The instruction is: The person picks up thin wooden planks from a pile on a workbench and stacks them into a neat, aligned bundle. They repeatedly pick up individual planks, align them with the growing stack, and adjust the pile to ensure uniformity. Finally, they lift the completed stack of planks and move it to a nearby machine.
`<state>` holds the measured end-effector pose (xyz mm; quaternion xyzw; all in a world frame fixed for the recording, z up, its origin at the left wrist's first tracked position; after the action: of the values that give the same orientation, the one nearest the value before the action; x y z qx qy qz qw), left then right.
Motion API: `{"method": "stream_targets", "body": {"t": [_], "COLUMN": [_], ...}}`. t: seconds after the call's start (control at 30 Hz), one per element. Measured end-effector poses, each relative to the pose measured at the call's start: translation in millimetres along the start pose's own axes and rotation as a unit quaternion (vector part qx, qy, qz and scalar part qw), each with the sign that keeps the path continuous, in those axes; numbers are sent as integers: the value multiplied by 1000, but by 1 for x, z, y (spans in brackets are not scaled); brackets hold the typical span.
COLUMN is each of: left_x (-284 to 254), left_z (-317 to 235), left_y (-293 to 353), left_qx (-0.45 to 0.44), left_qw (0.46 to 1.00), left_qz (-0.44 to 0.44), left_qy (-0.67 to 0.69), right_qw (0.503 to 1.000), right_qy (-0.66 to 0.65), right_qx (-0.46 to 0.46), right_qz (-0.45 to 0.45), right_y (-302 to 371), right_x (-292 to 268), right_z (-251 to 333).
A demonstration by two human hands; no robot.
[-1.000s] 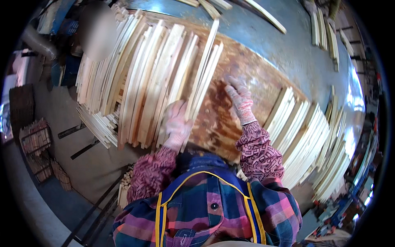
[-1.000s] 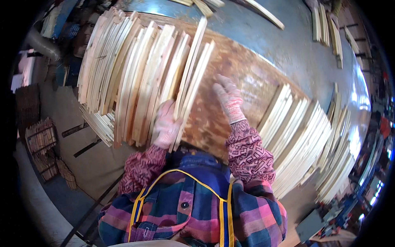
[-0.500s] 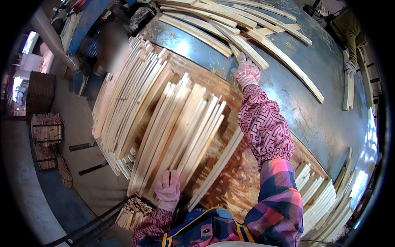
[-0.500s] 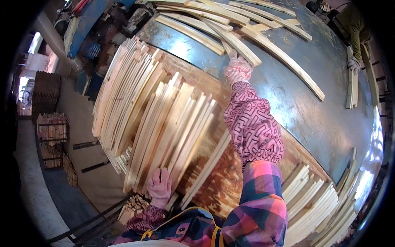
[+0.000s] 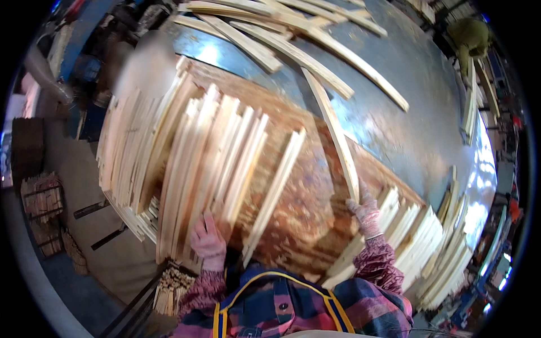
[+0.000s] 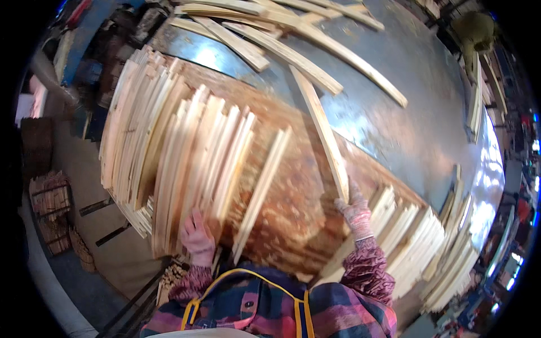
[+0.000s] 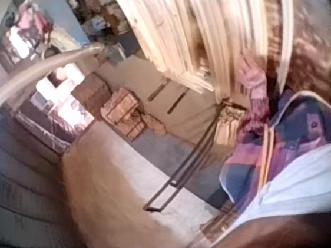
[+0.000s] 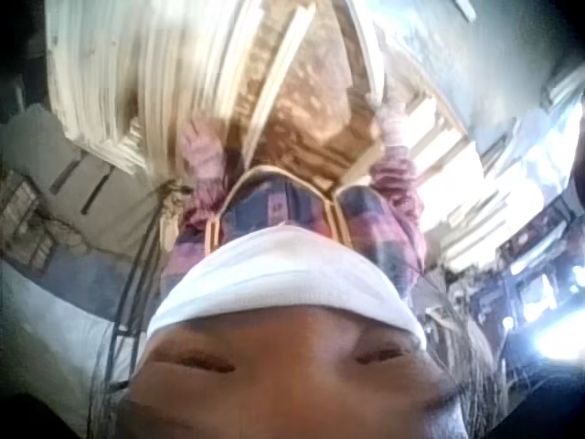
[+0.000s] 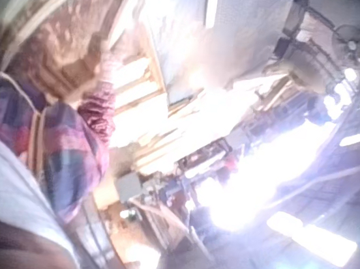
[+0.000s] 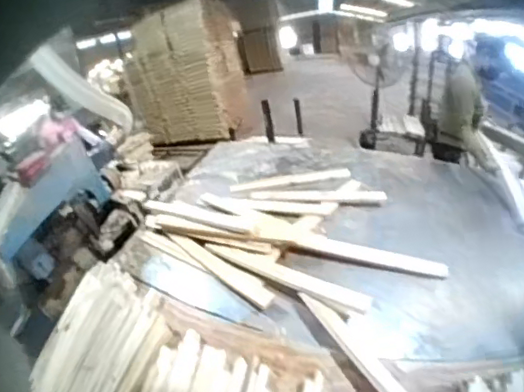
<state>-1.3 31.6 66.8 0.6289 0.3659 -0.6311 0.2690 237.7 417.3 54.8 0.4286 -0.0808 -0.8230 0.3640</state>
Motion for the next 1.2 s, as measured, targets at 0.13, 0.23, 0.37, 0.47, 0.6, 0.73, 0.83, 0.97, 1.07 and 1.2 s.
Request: {"method": "stream_targets", "body": {"t": [0.13, 0.23, 0.37, 0.47, 0.6, 0.73, 0.83, 0.97, 1.07, 1.2], "left_x": [-4, -2, 33, 51, 52, 48, 46, 38, 23, -15], "left_z": [-12, -37, -78, -92, -123, -168, -173, -154, -137, -95], "left_y": [-2, -3, -4, -6, -17, -27, -40, -35, -17, -3], "left_qx": [28, 56, -31, 17, 66, -137, -241, -140, -118, -31], "left_qw": [1000, 988, 902, 929, 893, 555, 531, 636, 725, 915], "left_qz": [-3, -25, 223, 270, 145, 377, 379, 347, 327, 110], "left_qy": [3, 144, 369, 252, 421, 728, 719, 675, 595, 387], "right_qw": [955, 951, 911, 915, 942, 939, 990, 959, 883, 947], "right_qy": [-228, -222, -337, -370, -281, -220, -111, 140, 312, 285], "right_qx": [107, 98, 129, 41, 97, 82, 20, -80, -81, 151], "right_qz": [158, 192, 199, 153, 157, 253, 90, -233, -342, -6], "right_y": [81, 102, 118, 122, 124, 107, 36, -106, -203, -263], "right_x": [25, 71, 116, 123, 119, 101, 63, 1, -10, -21], "right_z": [-50, -47, -30, -22, -7, 20, 28, 30, 68, 84]}}
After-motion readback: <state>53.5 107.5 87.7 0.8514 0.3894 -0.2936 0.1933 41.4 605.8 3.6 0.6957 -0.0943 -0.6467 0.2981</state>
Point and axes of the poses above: each hand's wrist, its own y-axis away from the middle knuckle, its own x-axis out of the palm, z = x × y, the point moved 1 cm from there along -y, towards the middle knuckle, and after that the axes turned 8 degrees about y, right-handed, at the moved point
